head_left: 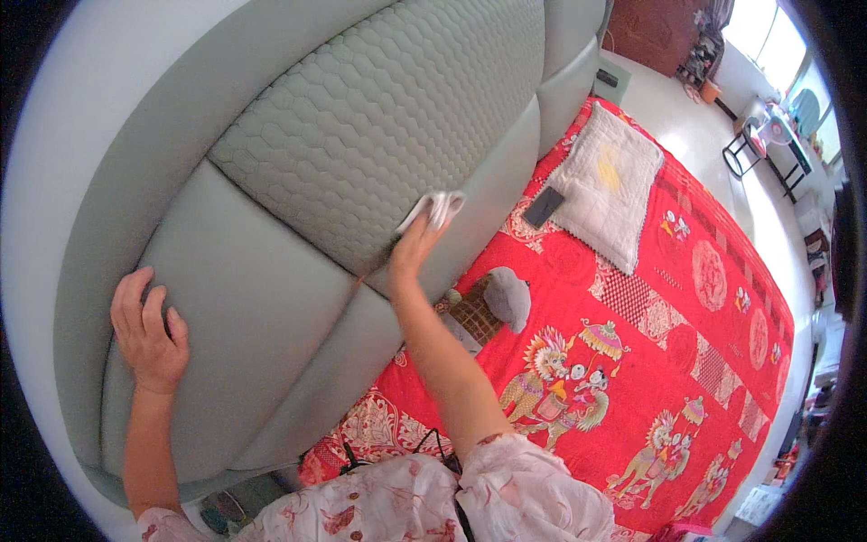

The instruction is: The person wipes a padded grey headboard using a white cloth, moving the cloth across the textured surfaces and into the seams.

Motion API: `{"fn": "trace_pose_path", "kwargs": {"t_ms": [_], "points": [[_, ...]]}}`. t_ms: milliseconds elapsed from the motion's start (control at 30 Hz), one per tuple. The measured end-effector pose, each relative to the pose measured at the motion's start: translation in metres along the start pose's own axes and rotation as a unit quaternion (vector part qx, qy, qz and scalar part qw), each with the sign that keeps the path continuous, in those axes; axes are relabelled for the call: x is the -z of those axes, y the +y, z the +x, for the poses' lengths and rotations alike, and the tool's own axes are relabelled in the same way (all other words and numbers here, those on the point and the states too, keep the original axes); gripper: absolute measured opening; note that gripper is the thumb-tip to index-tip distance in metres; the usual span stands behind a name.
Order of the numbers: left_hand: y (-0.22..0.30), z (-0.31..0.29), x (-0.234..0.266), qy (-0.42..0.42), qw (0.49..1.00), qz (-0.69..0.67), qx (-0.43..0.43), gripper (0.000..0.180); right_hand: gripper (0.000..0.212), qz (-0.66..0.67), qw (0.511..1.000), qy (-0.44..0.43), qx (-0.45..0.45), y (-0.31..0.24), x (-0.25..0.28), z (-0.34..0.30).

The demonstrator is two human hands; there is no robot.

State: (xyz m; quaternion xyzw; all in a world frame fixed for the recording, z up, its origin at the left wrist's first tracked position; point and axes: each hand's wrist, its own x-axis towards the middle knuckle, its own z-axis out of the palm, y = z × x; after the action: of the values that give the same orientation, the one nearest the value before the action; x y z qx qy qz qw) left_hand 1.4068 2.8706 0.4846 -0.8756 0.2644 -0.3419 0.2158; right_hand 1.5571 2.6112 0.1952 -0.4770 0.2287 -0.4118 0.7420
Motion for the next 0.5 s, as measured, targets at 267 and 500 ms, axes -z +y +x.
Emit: {"fn": "trace_pose_path", "kwargs": {"t_ms": [267,500], "points": [[-0.002,-0.004,0.006,0.011,1.0,0.002,-0.006,0.033,0.054,-0.192,0.881,-0.192,0.388,-0.103,-0.03,-0.018],[0.003,0.008,0.006,0.008,1.0,-0.011,-0.001,0.031,0.058,-0.168,0.934,-0.066,0.307,-0.124,-0.062,0.079]]}}
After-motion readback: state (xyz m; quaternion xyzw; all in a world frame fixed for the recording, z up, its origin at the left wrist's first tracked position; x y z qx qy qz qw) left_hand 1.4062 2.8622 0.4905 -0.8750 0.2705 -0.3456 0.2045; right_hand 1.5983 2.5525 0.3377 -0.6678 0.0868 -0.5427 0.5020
